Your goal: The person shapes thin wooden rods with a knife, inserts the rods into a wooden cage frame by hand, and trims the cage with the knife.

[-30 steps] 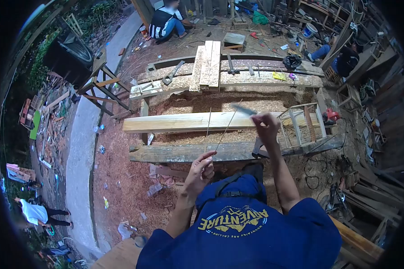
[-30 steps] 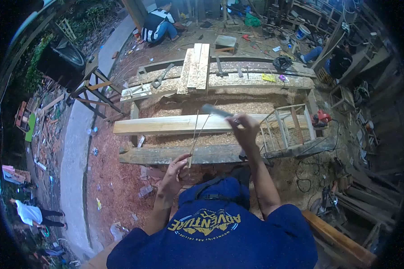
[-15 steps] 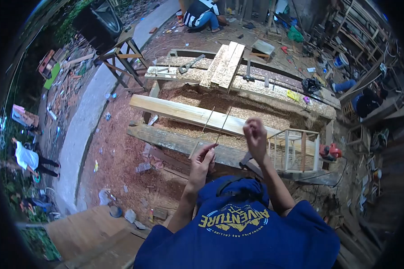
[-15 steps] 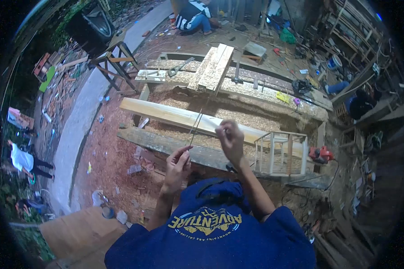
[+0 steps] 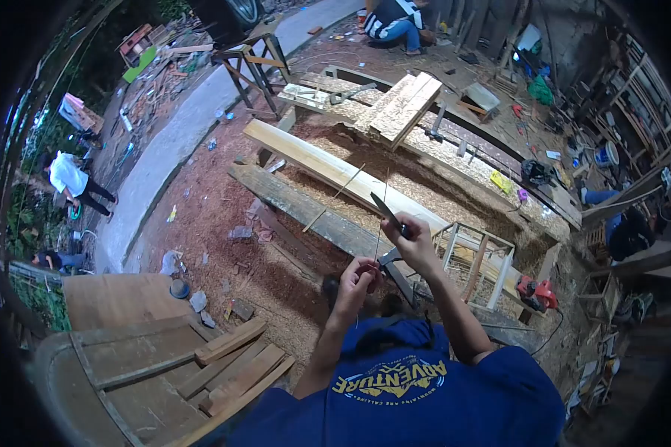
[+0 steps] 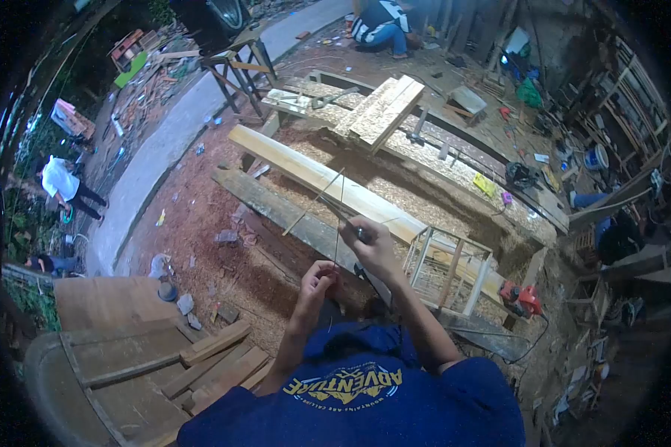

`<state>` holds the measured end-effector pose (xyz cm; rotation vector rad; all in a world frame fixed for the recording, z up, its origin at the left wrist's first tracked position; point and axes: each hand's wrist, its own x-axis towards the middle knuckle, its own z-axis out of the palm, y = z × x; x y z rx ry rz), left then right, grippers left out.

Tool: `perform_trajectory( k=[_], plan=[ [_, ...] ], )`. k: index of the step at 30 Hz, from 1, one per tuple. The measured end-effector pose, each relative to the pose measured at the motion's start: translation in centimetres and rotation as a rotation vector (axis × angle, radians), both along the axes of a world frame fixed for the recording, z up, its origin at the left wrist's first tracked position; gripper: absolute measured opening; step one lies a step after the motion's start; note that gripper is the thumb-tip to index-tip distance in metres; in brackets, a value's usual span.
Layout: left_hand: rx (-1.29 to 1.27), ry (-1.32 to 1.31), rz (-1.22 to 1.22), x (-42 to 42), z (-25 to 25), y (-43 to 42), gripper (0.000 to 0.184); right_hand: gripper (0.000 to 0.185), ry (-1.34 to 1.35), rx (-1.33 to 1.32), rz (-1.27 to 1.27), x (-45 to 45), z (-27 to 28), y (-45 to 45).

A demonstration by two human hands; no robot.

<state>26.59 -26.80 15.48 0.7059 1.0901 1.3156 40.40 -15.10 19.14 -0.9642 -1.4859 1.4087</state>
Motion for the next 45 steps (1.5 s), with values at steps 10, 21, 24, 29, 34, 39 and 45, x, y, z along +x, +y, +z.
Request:
perform_trajectory(
  k=[10,21,24,29,34,39,45],
  plan=[
    [0.075,-0.157,0.305,0.5,0.7,0.1,0.016,0.021,-0.03,-0.177,-0.03,2.2,-1.1,-4.9],
    [0.066,-0.161,-0.011,4.0,2.1,2.5,0.026,0.027,-0.294,0.1,-0.161,9.8,-2.2,-5.3],
    [0.06,-0.182,-0.051,5.8,2.6,3.3,0.031,0.025,-0.387,0.133,-0.121,10.9,0.4,-6.0],
    [0.137,-0.153,-0.083,8.0,2.0,3.3,0.034,0.029,-0.412,0.271,-0.078,12.3,0.3,-6.1],
    [0.035,-0.068,-0.135,9.2,2.7,3.0,0.037,0.034,-0.361,0.413,-0.15,13.3,0.4,-6.4],
    [0.088,-0.031,-0.2,11.2,2.8,1.8,0.037,0.037,-0.344,0.467,-0.132,14.8,-0.2,-6.6],
    [0.143,-0.059,-0.365,11.1,2.8,1.7,0.035,0.034,-0.378,0.622,-0.165,16.5,-0.6,-6.7]
  ],
)
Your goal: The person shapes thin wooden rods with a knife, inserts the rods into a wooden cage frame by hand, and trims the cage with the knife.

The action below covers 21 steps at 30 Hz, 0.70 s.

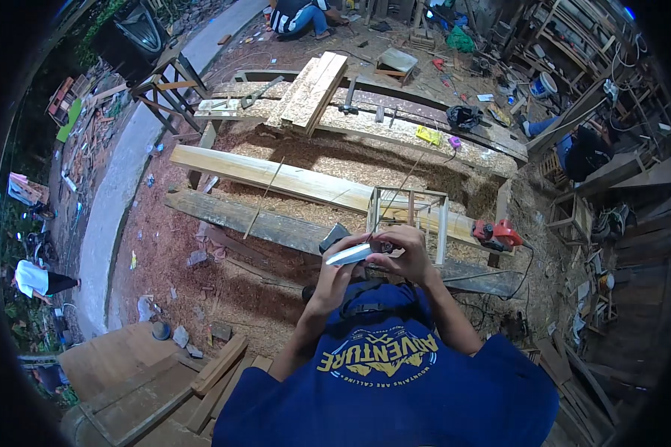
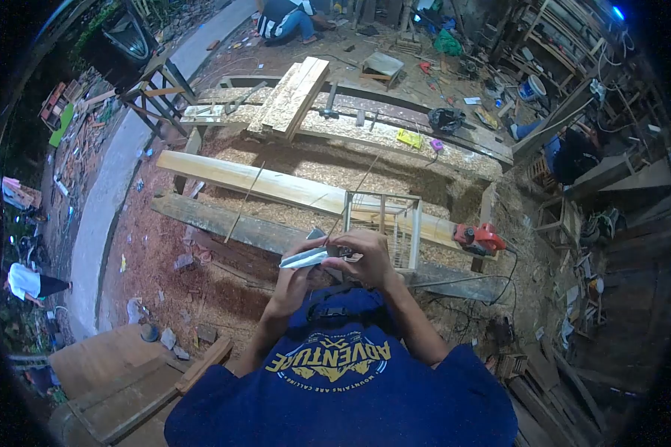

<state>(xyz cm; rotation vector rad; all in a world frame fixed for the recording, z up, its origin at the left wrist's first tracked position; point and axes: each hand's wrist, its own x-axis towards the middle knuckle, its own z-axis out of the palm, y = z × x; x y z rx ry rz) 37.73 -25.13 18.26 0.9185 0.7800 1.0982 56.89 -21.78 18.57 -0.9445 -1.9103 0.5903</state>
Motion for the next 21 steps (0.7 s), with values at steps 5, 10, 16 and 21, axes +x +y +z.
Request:
perform_trajectory(
  k=[5,10,16,21],
  plan=[
    [-0.101,-0.123,-0.13,-0.9,-0.8,0.3,0.04,0.035,-0.021,-0.004,-0.023,0.7,0.7,0.1],
    [-0.112,-0.183,-0.115,-0.5,0.1,0.3,0.038,0.038,-0.043,0.027,-0.029,1.2,0.2,0.1],
    [-0.427,-0.413,-0.145,-0.9,1.1,-0.7,0.03,0.031,0.098,-0.051,-0.382,4.5,-0.1,2.3],
    [-0.293,-0.331,-0.087,-0.1,0.1,0.1,0.036,0.03,-0.061,-0.019,-0.007,2.5,1.9,1.1]
  ],
)
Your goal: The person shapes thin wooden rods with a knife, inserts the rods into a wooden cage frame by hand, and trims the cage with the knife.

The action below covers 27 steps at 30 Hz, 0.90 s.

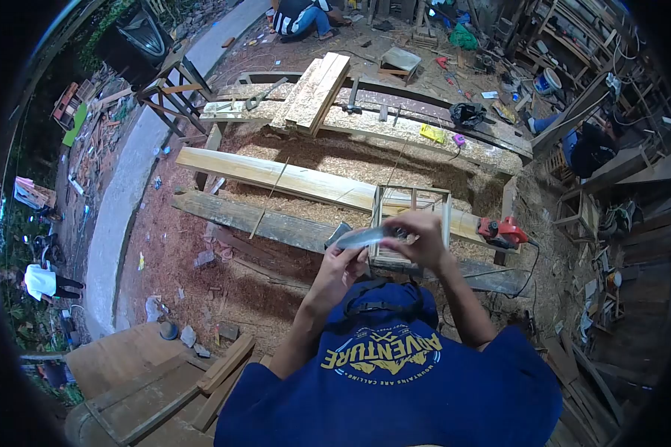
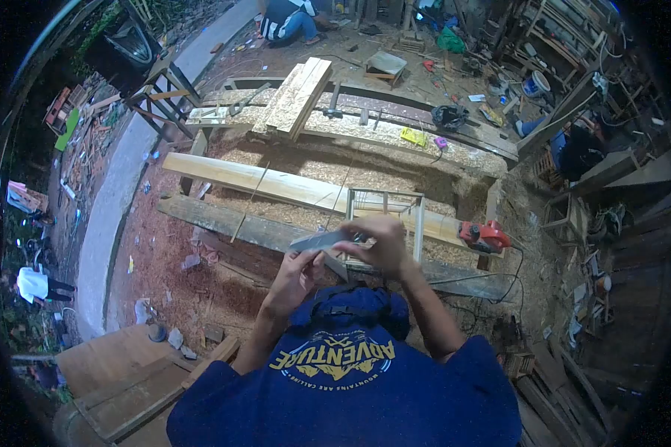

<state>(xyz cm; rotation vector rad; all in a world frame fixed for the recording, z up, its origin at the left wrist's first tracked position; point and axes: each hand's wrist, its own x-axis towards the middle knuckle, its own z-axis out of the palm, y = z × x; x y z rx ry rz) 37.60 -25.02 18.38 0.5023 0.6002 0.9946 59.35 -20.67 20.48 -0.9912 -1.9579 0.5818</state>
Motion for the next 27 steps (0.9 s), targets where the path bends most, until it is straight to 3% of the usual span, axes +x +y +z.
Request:
perform_trajectory(
  k=[2,12,18,22,23,25,27],
  plan=[
    [0.1,0.021,0.019,0.3,0.2,0.3,0.04,0.032,-0.015,-0.005,0.006,-1.4,-0.2,-0.6],
    [0.047,0.007,0.021,0.3,0.9,-0.4,0.039,0.034,0.05,0.126,0.046,-0.8,-1.4,0.2],
    [-0.037,0.065,-0.002,0.3,1.3,-1.4,0.033,0.028,0.093,0.028,-0.288,2.5,-2.8,1.3],
    [-0.028,0.125,-0.004,0.8,-0.9,-1.8,0.033,0.026,0.052,-0.012,-0.057,1.2,-1.2,-0.3],
    [-0.029,0.145,0.004,0.9,-1.1,-1.8,0.033,0.027,0.021,0.108,0.028,0.5,-1.1,-0.7],
    [-0.042,0.177,0.039,1.2,-0.2,-1.8,0.035,0.032,-0.005,0.113,0.065,0.4,-0.8,-1.0],
    [-0.03,0.196,0.065,1.1,0.4,-1.3,0.037,0.033,0.081,-0.051,0.008,1.0,-1.6,-0.5]
  ],
)
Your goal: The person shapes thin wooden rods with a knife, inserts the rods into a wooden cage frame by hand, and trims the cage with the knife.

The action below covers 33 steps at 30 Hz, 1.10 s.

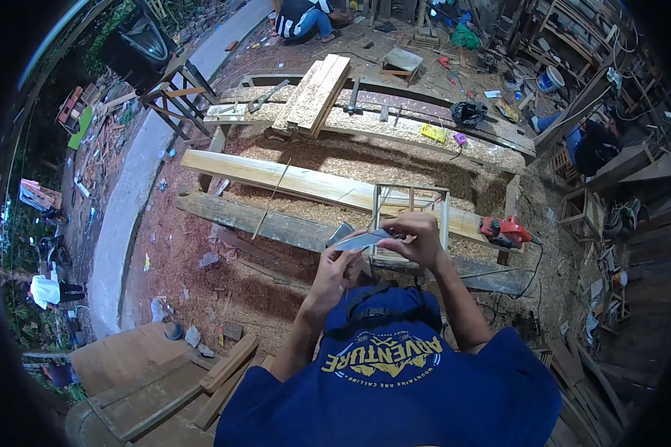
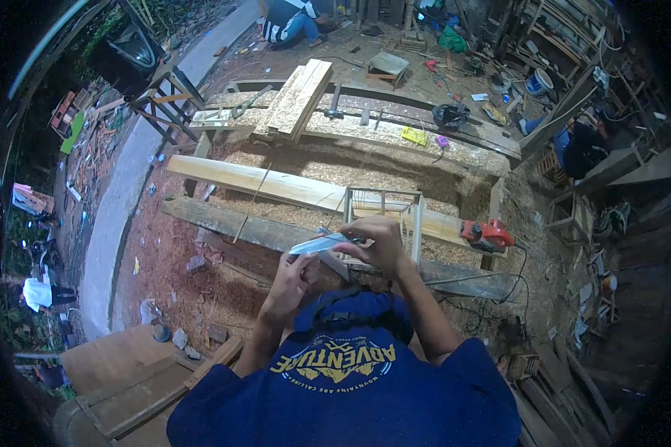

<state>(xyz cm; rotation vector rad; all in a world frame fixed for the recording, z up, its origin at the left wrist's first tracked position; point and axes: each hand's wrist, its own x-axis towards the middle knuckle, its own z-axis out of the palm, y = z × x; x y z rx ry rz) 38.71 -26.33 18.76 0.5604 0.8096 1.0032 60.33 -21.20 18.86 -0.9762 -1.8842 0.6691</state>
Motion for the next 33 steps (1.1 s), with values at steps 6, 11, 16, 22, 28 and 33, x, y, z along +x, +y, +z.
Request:
perform_trajectory(
  k=[6,11,16,22,28,33],
  plan=[
    [-0.01,-0.028,-0.036,-1.1,-0.5,0.1,0.04,0.037,-0.078,0.09,-0.078,-0.7,-0.1,-0.5],
    [-0.05,-0.016,-0.028,-1.7,-0.7,-0.4,0.037,0.036,-0.095,0.145,-0.11,0.0,-1.2,-0.1],
    [-0.051,-0.021,-0.021,-2.3,1.7,-1.1,0.036,0.034,0.047,0.054,-0.305,1.0,-1.7,1.4],
    [-0.054,-0.027,-0.012,-3.3,-0.7,-1.6,0.037,0.029,-0.033,0.114,-0.123,-0.7,0.1,1.0],
    [-0.05,-0.05,-0.026,-4.6,-0.4,-1.7,0.037,0.025,0.201,0.013,-0.257,-0.5,-1.4,3.1],
    [-0.073,-0.028,-0.031,-5.1,-0.9,-1.7,0.037,0.029,-0.058,0.16,-0.066,-1.6,-0.1,1.8]
  ],
)
